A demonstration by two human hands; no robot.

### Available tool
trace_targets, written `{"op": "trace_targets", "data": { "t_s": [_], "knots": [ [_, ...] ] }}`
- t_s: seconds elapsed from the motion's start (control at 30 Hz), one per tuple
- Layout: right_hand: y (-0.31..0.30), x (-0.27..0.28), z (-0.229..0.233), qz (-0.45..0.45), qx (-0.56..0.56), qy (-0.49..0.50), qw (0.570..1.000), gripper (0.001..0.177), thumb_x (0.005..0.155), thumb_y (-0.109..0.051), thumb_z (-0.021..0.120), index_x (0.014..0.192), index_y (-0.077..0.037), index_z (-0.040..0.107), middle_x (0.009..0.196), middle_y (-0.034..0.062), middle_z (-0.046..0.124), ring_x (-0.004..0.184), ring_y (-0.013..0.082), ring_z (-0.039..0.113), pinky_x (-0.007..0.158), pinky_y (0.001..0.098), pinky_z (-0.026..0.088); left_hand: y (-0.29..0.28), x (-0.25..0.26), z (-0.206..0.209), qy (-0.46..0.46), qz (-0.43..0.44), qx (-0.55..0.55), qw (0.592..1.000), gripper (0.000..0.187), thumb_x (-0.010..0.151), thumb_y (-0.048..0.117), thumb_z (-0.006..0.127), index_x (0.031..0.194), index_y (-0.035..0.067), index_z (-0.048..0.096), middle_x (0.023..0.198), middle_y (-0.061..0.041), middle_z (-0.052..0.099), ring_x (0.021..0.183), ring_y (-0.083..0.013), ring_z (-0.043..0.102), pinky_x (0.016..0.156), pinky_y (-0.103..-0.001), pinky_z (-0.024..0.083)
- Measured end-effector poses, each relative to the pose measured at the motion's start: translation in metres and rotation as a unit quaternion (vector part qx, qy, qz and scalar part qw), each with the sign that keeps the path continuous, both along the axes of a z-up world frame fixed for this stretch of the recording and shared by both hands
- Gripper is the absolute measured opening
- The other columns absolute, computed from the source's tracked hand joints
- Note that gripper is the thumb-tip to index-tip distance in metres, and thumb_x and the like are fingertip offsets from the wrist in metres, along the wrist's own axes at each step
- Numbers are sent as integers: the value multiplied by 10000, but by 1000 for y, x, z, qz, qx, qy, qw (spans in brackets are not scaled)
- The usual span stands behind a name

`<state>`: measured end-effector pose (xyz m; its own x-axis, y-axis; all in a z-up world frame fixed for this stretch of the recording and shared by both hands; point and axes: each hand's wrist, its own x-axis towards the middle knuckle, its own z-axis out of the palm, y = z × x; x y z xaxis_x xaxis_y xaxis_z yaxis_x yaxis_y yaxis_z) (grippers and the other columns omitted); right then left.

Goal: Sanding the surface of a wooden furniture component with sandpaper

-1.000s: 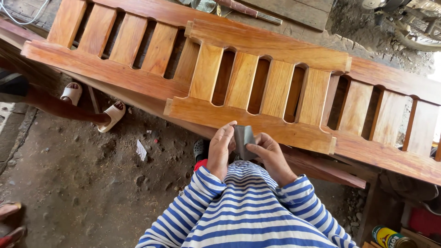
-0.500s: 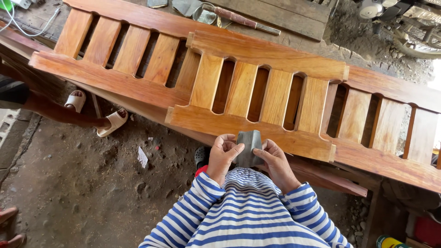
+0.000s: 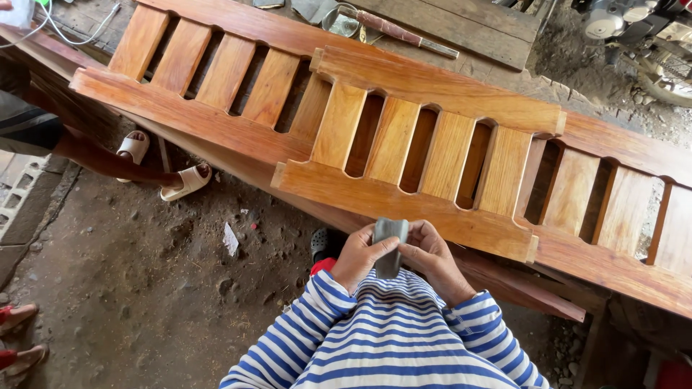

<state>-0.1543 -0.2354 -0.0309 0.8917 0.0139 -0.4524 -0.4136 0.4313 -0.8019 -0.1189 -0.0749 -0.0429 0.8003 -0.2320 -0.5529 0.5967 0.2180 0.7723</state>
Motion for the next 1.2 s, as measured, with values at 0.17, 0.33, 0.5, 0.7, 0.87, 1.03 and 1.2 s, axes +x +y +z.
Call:
{"op": "trace_targets", "data": {
  "t_s": [0.17, 0.33, 0.5, 0.7, 0.87, 1.03, 1.2],
  "knots": [
    [0, 5, 38, 17, 39, -24, 999, 527, 854, -31, 678, 1370, -6, 574, 1219, 125, 689, 1060, 137, 665, 857, 295, 580, -5, -9, -15, 2, -108, -34, 994, 147, 894, 234, 817, 944, 103, 772, 739, -14, 708, 704, -60, 685, 617, -198, 591],
    [-2, 2, 21, 4, 27, 1, 1000, 298, 861, 18, 712, 1155, 47, 667, 962, 144, 735, 868, 164, 717, 778, 312, 602, 2, -10, -32, -38, -130, 26, 991, 178, 946, 269, 760, 914, 95, 781, 731, -29, 702, 728, -64, 651, 648, -218, 576],
    [-4, -1, -1, -22, -31, 25, 999, 229, 823, 43, 792, 1024, 75, 687, 802, 165, 722, 704, 195, 716, 694, 352, 631, 7, -5, -8, -117, -107, 197, 967, 260, 857, 299, 844, 920, 51, 802, 750, -121, 713, 762, -117, 661, 701, -314, 574],
    [-10, -8, -26, -52, -109, 20, 993, 245, 797, -27, 845, 972, 37, 685, 688, 111, 677, 583, 145, 677, 537, 272, 616, 4, 0, -6, -132, -51, 238, 961, 163, 829, 322, 850, 924, 190, 833, 718, 29, 697, 708, -38, 624, 655, -214, 560],
    [-7, -5, -5, -97, -103, 20, 990, 189, 852, -48, 806, 964, -32, 654, 710, 17, 650, 607, 71, 642, 570, 227, 602, 6, -2, -27, -99, 17, 120, 988, 137, 867, 170, 816, 978, 90, 809, 769, -61, 721, 708, -72, 630, 535, -221, 577],
    [-13, -4, -1, -116, -23, 21, 993, 141, 913, -83, 754, 983, -58, 634, 743, 11, 669, 648, 84, 681, 640, 235, 610, 11, -6, 3, -8, 40, 39, 998, 227, 939, 166, 719, 1104, 10, 738, 829, -91, 708, 688, -120, 664, 493, -240, 608],
    [-12, -2, -5, -97, 48, 24, 994, 141, 928, -91, 722, 1036, -44, 644, 783, 75, 715, 663, 160, 722, 605, 291, 629, 13, -11, -17, 29, 30, -26, 999, 281, 938, 195, 736, 1121, -17, 731, 814, -102, 733, 622, -149, 712, 429, -240, 595]
  ]
}}
